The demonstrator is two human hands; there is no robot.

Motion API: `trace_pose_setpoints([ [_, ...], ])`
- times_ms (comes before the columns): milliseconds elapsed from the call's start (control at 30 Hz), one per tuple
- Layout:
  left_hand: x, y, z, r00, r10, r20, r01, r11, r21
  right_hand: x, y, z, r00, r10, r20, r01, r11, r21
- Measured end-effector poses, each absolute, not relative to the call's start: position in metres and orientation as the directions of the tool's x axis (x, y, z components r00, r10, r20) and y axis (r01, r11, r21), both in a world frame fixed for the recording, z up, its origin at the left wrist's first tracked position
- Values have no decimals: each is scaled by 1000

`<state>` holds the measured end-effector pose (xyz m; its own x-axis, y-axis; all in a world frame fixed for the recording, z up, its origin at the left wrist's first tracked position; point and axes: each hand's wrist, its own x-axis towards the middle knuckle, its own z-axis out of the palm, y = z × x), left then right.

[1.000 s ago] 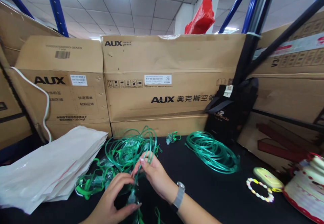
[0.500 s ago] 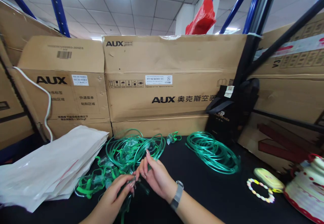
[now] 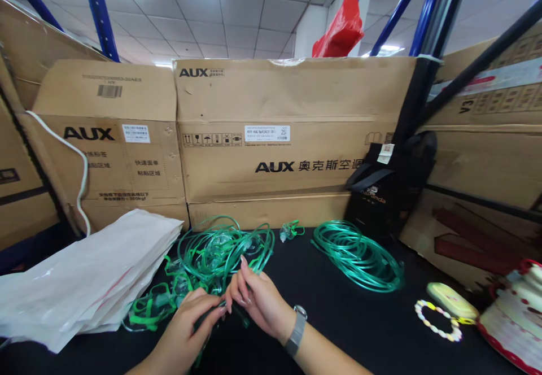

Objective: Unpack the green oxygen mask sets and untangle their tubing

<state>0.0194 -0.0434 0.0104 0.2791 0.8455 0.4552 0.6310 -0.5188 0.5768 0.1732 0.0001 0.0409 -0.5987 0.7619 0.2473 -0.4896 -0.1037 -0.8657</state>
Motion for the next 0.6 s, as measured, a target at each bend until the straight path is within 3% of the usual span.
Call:
trace_pose_setpoints([
  [367, 16, -42, 13, 367, 810, 456, 695, -565, 444, 172, -2, 40, -585, 772, 247, -420, -28, -907],
  [600, 13, -38, 9, 359, 741, 568, 760, -586, 283, 172, -3, 43, -570, 772, 281, -440, 2, -898],
])
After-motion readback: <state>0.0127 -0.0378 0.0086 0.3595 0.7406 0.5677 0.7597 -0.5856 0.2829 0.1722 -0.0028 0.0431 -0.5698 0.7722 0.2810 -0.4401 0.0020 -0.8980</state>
